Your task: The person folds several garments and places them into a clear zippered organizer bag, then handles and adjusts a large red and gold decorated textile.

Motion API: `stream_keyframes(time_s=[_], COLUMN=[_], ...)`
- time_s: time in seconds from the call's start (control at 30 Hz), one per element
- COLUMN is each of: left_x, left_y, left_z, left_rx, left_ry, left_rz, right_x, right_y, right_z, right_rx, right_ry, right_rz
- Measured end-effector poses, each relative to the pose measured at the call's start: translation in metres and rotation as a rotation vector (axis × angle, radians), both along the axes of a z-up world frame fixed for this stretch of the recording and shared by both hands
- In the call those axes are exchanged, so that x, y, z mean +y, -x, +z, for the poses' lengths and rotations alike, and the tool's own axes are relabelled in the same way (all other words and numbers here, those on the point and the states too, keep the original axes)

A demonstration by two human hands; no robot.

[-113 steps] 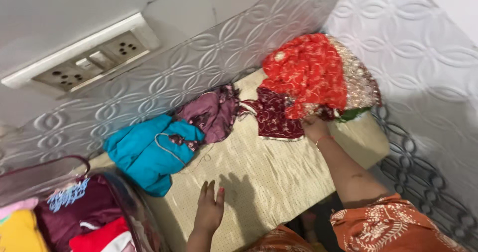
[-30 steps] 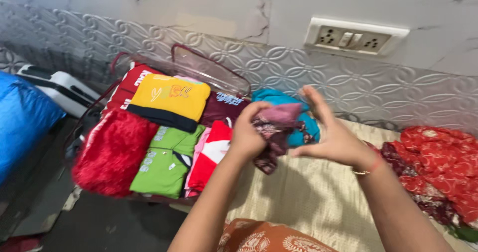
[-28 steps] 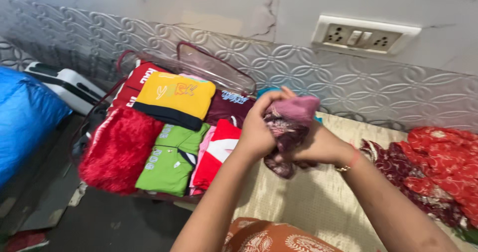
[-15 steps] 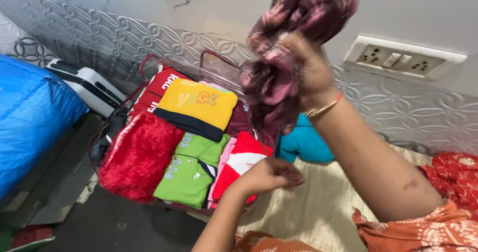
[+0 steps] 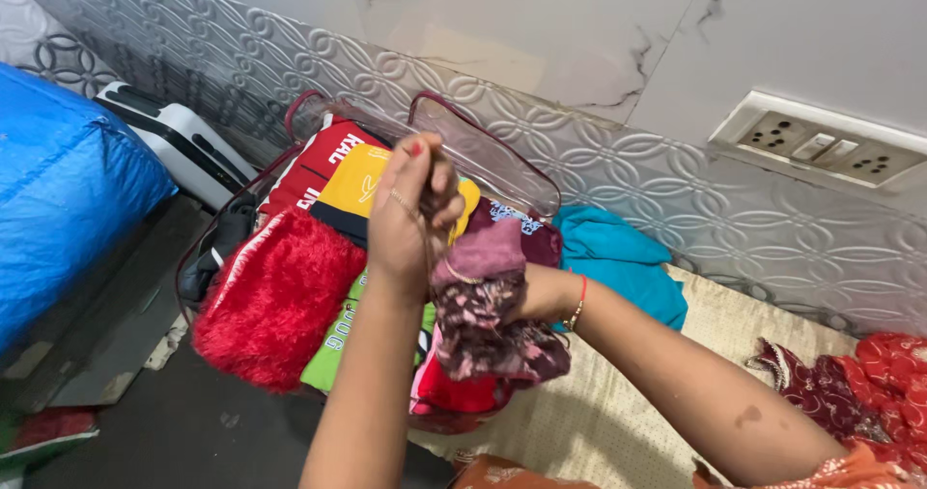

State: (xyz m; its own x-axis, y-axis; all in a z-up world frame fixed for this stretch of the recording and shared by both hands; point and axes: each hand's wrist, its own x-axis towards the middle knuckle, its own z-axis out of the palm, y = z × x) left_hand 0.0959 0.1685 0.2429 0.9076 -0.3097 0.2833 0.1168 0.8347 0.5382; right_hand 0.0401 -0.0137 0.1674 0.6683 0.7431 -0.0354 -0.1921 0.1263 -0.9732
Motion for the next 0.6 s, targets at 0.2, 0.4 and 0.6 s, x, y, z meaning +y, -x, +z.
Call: stream_keyframes(time_s=[0.2, 0.4, 0.6], left_x=[0.058, 0.074, 0.009], left_y=[-0.022, -0.031, 0.019], left_z=[-0.001, -0.105, -0.157], left_rx=[-0.152, -0.168, -0.194], left_ry=[-0.76, -1.492, -2.07], left_rz=[0.237, 0.551, 0.285], right_x=[0.013, 0.038, 0.038], right_y=[-0.004, -0.024, -0.037], right_z=[-0.013, -0.107, -0.174], right_rx=[0.441, 0.635, 0.067], right_ry=[-0.485, 0.296, 0.837], right_rz=[-0.238, -0.475, -0.656])
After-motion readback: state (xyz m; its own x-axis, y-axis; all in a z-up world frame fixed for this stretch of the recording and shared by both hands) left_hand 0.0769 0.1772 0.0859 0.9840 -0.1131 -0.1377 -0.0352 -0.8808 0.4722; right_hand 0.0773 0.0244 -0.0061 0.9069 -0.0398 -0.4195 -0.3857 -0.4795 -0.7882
